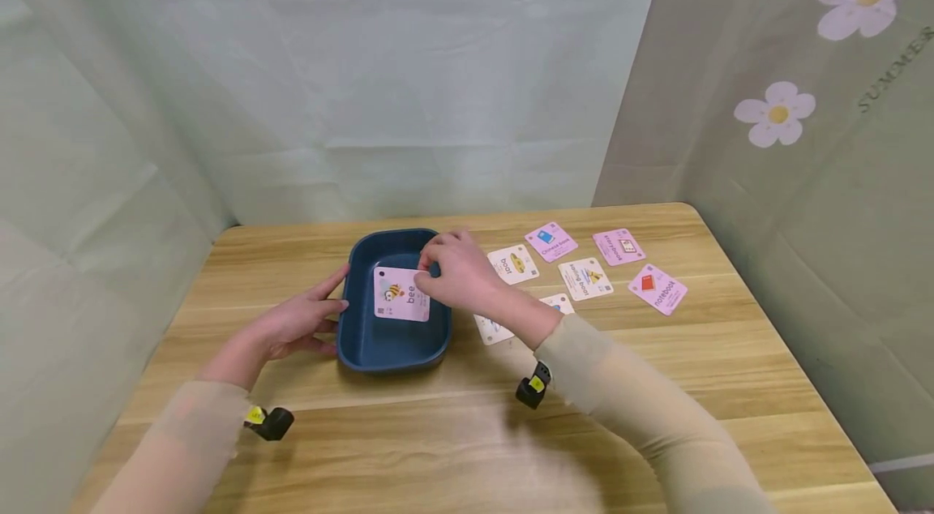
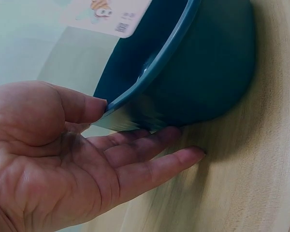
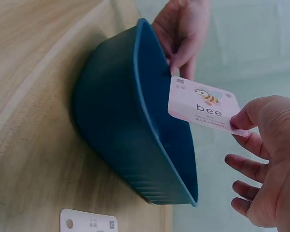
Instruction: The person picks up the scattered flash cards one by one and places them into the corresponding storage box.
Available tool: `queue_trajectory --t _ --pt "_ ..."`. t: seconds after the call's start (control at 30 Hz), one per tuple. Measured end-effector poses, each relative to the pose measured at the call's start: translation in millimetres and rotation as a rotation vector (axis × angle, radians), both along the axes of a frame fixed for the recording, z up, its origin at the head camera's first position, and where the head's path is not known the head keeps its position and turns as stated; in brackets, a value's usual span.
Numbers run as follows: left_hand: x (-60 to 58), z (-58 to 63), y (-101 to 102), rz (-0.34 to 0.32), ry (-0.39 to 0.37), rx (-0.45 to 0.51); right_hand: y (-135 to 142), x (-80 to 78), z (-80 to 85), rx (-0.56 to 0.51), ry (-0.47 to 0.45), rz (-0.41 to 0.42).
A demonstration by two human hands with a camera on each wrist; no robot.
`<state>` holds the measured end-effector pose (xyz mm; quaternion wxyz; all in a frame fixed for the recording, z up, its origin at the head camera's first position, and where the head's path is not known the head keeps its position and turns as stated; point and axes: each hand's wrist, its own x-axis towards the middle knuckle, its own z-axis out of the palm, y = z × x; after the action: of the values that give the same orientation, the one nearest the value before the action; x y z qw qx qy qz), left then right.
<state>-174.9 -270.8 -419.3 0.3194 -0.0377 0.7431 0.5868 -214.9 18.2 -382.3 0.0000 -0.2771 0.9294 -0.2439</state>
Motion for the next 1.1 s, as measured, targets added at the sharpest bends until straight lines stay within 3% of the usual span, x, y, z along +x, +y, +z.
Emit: queue_trajectory --t 0.43,1.1 --pt "-0.8 -1.7 0 0.002 0.007 0.009 -12 5.9 -17.1 0.140 0.035 0.090" --pt "0.5 -1.5 0 -0.006 0.012 -0.002 -19 12.3 -26.5 0.206 0.044 0.086"
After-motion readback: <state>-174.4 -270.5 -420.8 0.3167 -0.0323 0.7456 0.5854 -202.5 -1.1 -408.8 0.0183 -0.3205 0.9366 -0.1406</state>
